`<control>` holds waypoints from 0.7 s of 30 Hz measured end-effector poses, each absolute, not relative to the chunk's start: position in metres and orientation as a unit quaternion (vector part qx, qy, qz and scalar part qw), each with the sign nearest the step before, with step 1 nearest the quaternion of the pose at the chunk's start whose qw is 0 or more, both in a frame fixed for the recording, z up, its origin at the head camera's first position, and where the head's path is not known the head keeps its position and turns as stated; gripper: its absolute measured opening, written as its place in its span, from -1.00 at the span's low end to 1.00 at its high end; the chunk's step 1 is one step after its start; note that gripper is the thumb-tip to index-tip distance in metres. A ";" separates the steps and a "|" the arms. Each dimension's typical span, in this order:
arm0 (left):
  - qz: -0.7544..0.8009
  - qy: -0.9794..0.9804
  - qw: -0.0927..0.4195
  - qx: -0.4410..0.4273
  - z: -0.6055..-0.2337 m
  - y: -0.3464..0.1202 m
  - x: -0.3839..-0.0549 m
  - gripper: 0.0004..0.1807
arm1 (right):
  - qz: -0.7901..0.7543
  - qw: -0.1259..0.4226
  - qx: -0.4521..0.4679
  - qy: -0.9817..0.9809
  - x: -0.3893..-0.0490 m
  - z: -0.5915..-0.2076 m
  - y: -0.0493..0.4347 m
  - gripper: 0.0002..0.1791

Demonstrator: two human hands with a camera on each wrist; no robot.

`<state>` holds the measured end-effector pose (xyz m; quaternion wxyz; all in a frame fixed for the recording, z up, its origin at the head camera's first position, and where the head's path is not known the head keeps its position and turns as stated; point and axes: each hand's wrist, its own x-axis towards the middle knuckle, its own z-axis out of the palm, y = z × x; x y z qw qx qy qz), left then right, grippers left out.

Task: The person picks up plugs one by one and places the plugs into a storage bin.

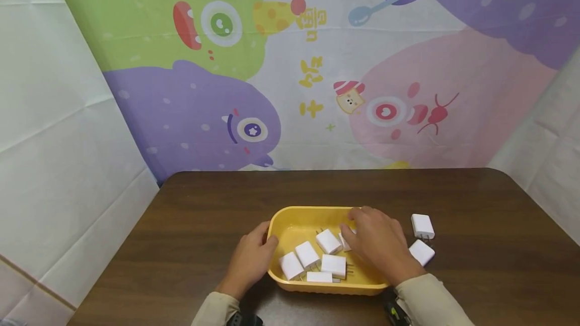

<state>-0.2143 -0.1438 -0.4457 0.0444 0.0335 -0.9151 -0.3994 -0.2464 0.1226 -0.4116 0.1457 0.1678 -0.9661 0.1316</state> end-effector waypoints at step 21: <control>-0.406 -0.913 0.030 0.038 -0.446 -0.144 -0.216 -0.54 | 0.136 0.157 0.172 -0.963 -0.236 -0.396 0.130 -0.85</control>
